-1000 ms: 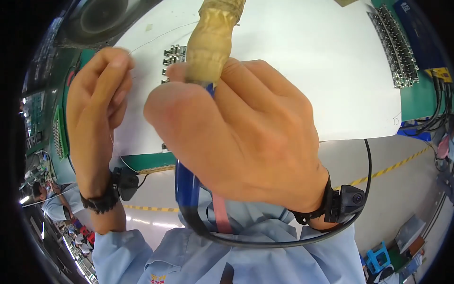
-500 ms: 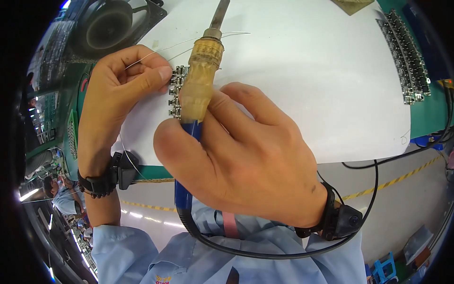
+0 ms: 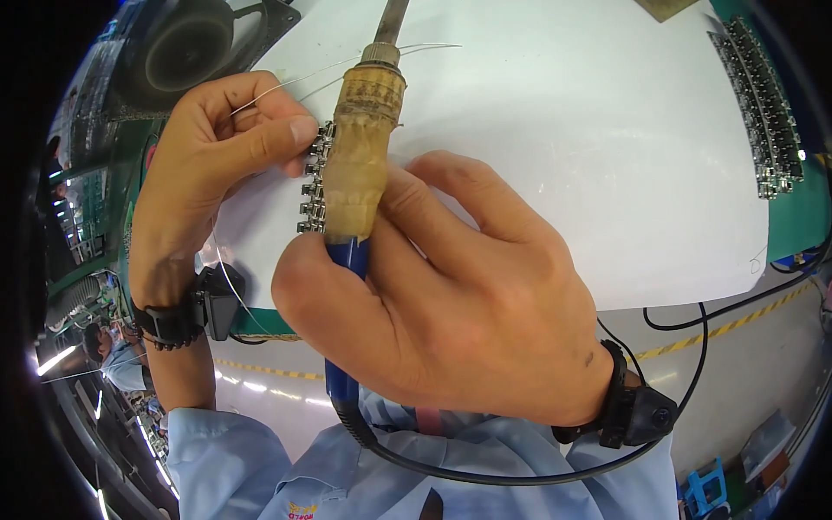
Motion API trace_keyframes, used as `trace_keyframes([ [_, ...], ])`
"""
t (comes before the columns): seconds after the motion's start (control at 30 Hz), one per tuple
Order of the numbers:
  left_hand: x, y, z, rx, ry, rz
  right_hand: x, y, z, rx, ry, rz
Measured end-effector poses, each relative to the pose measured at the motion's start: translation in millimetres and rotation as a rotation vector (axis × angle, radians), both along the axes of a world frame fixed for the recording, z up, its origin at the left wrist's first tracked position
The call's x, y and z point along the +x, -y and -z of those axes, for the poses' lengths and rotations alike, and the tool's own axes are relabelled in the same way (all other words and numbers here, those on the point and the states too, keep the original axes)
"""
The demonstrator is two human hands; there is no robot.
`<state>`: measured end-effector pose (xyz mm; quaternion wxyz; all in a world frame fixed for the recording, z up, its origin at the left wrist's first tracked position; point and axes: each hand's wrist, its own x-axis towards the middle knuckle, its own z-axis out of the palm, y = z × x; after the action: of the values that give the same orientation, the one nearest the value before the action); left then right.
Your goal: Soldering components or wires onto a terminal block at a factory workbench.
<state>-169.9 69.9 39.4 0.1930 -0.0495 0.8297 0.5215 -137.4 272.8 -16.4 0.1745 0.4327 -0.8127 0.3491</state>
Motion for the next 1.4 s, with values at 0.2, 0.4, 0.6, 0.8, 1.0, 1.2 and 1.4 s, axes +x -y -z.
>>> trace_keyframes([
  [0.2,-2,-5,-3,-0.036,0.034,0.031,4,-5,1,-0.016,-0.023,0.023],
  [0.4,-4,-6,-4,-0.077,0.010,0.074,2,-3,2,-0.034,-0.050,0.019],
  [0.6,-6,-3,-4,-0.103,0.042,0.037,-2,3,1,-0.048,-0.033,0.013],
  [0.8,-5,1,-6,-0.119,0.040,0.026,-4,9,3,-0.068,-0.043,-0.005],
  [1.0,-1,11,-1,-0.051,-0.036,0.022,-7,12,2,-0.049,-0.033,0.002],
  [1.2,7,17,-3,-0.085,-0.024,0.019,-7,16,4,-0.043,-0.032,0.003],
  [1.4,4,14,-3,-0.126,-0.016,0.060,-4,15,5,-0.047,-0.008,-0.015],
])
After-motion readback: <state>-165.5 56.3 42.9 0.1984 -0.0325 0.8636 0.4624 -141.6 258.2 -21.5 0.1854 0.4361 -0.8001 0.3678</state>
